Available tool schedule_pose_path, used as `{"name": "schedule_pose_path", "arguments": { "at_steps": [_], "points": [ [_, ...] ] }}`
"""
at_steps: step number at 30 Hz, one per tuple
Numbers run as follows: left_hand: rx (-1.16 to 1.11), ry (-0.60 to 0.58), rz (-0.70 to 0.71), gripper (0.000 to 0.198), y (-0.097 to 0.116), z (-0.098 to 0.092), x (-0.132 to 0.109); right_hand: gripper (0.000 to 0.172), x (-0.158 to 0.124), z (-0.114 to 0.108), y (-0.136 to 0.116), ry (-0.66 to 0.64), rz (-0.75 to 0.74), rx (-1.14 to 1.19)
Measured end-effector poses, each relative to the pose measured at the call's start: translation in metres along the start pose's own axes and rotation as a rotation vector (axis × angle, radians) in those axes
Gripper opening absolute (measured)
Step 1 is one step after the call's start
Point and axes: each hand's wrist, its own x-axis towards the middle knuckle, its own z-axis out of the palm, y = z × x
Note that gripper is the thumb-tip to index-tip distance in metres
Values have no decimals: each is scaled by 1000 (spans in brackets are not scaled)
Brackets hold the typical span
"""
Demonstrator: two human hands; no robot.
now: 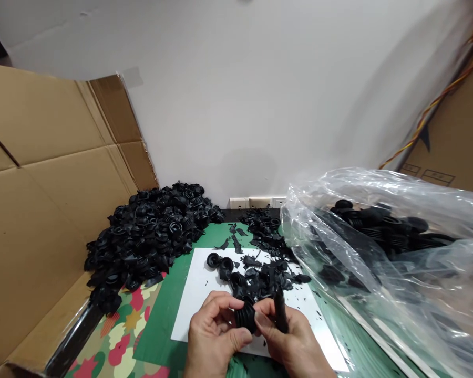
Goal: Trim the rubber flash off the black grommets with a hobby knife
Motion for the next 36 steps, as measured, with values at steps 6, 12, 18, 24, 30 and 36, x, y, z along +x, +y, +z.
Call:
{"name": "schedule_pose_path", "arguments": {
  "at_steps": [6,12,18,24,30,36],
  "points": [
    [-113,-24,-83,29,-13,-6,3,38,3,-1,3,-22,146,173],
    [12,-57,-80,26,-19,-7,3,43,7,-3,5,-65,258,280],
    [271,-223,113,40,-4,-6,-1,49,4,0,-3,-117,267,289],
    [213,-104,50,31,-5,-6,1,45,1,-3,5,-89,181,120],
    [16,3,-27,28,-6,-2,-1,40,2,-4,15,-20,184,175],
    [-55,55,-110,22,-18,-3,-4,40,2,1,15,-82,242,286]
  ]
}}
